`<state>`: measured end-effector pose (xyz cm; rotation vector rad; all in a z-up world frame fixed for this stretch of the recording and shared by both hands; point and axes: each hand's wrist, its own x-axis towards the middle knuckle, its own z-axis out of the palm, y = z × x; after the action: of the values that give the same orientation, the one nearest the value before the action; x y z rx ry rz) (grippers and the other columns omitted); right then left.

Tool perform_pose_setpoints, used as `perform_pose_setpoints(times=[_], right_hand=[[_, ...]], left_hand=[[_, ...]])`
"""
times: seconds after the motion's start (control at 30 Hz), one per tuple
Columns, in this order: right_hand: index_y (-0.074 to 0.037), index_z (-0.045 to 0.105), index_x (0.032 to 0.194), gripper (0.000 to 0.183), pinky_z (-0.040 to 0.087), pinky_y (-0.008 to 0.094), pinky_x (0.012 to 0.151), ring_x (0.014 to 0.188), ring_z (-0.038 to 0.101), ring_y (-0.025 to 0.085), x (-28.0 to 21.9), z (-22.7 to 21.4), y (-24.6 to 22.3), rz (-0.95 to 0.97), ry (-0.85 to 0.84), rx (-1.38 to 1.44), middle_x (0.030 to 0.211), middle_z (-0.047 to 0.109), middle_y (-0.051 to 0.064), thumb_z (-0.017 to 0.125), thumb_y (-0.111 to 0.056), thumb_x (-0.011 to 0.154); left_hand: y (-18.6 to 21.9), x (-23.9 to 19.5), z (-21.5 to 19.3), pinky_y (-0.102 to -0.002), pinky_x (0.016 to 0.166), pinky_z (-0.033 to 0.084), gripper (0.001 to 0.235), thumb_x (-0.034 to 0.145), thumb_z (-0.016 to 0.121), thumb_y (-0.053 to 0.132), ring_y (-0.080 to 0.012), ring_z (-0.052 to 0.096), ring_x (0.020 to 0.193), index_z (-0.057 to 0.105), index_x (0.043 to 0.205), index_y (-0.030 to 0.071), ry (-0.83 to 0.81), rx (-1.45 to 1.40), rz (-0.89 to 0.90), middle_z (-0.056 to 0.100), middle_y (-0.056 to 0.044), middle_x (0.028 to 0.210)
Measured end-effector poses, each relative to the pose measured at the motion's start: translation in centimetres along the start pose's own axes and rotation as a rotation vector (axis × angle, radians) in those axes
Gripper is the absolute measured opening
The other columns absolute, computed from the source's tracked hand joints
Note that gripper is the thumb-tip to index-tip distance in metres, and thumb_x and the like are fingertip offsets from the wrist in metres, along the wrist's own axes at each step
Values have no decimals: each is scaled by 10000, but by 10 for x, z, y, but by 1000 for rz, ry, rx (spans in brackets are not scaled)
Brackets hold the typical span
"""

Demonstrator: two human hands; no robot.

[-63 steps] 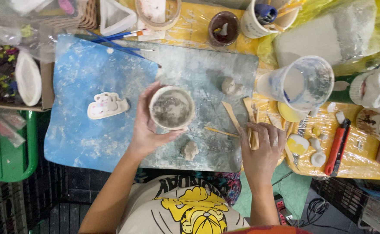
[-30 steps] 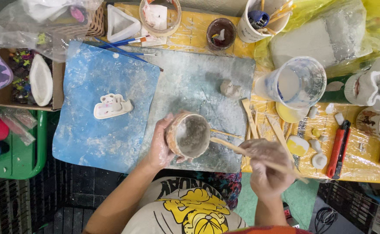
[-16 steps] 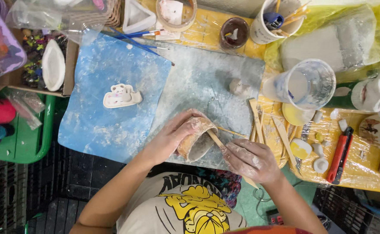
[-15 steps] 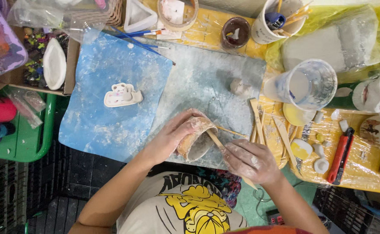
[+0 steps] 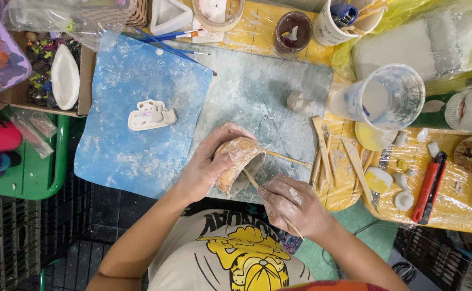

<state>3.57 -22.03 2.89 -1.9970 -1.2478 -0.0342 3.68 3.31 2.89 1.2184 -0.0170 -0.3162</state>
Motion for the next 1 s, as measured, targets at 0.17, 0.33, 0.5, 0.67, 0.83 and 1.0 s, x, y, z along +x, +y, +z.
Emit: perform_pose_setpoints(times=[0.17, 0.33, 0.5, 0.67, 0.83, 1.0], right_hand=[[-16, 564, 1089, 82, 594, 421, 785, 890, 693, 339, 3, 17, -11, 155, 176, 334, 1040, 665, 172, 583, -66, 1027], [-2, 530, 1092, 133, 556, 325, 622, 728, 643, 212, 4, 36, -31, 423, 345, 726, 969, 648, 193, 483, -125, 1077], [-56, 422, 979, 146, 521, 300, 505, 662, 545, 194, 15, 42, -40, 683, 600, 1177, 944, 586, 180, 451, -157, 1080], [-4, 455, 1034, 148, 498, 329, 504, 680, 540, 196, 26, 38, -34, 717, 727, 1439, 859, 568, 196, 459, -126, 1118], [-20, 470, 1067, 133, 540, 323, 519, 719, 582, 197, 9, 26, -29, 625, 731, 1084, 900, 579, 194, 462, -150, 1088], [-34, 495, 1116, 121, 556, 319, 659, 807, 641, 182, -34, 38, -19, 489, 587, 710, 954, 657, 168, 573, -118, 1077]], left_hand=[[1, 1, 2, -340, 1082, 489, 666, 978, 606, 591, -195, 610, 1200, 567, 1290, 4, 51, 70, 126, 603, -94, 1244], [-24, 11, 7, -329, 1004, 533, 715, 992, 593, 641, -185, 644, 1124, 581, 1326, 9, 142, 162, 308, 590, -100, 1201], [-48, 25, 4, -357, 959, 598, 631, 1010, 607, 546, -203, 703, 1125, 555, 1352, 19, 210, 323, 630, 654, -149, 1284], [-60, 25, 10, -417, 1012, 592, 693, 989, 687, 581, -274, 663, 1174, 473, 1354, 32, 210, 28, 506, 594, -229, 1358], [-53, 11, 8, -508, 1089, 555, 756, 925, 692, 630, -328, 633, 1189, 439, 1339, 51, 137, -408, 295, 595, -259, 1332], [-56, -4, -7, -527, 1020, 569, 692, 918, 610, 602, -369, 629, 1223, 420, 1326, 77, 281, -496, 265, 590, -239, 1296]])
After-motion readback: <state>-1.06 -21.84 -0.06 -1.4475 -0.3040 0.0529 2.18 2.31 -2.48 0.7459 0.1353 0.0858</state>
